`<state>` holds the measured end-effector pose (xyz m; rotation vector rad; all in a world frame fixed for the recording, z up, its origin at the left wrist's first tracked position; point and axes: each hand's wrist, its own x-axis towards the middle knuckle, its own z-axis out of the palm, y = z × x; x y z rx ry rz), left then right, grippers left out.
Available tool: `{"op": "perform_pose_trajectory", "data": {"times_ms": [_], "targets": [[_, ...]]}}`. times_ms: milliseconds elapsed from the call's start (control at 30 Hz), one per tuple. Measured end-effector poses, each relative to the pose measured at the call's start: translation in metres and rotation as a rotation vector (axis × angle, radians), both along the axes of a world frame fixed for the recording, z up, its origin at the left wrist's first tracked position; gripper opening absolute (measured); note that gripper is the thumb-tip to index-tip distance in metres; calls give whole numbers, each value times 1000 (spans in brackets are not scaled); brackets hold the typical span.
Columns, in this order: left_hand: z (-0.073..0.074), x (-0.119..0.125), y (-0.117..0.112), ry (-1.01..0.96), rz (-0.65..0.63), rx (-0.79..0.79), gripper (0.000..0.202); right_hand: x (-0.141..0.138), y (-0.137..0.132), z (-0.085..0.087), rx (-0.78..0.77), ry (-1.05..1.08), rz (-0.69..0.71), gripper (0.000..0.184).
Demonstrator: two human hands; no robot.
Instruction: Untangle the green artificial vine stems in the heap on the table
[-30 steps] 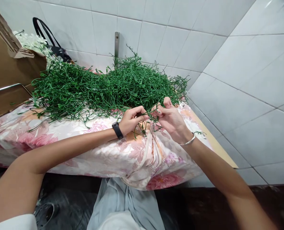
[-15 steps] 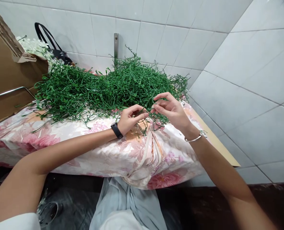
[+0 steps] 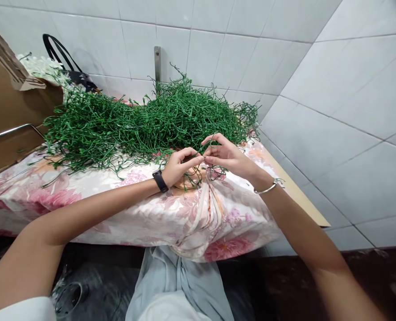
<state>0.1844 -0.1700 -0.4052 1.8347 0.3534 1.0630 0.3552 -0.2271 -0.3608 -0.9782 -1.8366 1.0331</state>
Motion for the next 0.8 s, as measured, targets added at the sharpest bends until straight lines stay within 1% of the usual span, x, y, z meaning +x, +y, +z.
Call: {"op": "perform_pose_trajectory", "data": {"times_ms": [133, 233, 367, 433, 533, 700, 800], "targets": [[-2, 1, 2, 33, -16, -23, 28, 1, 1, 0, -14, 30, 7, 46], [-3, 1, 3, 69, -36, -14, 28, 2, -1, 1, -57, 46, 2, 46], [-1, -2, 2, 109, -107, 2, 26, 4, -1, 0, -131, 84, 18, 45], [1, -3, 2, 115, -151, -3, 25, 4, -1, -2, -158, 125, 4, 44], [2, -4, 2, 102, -181, -35, 23, 1, -2, -3, -201, 212, -35, 43], [3, -5, 4, 38, -189, -80, 15, -9, -4, -3, -338, 379, -55, 45], [3, -5, 6, -14, -186, -90, 14, -14, -3, -7, -353, 466, -59, 45]]}}
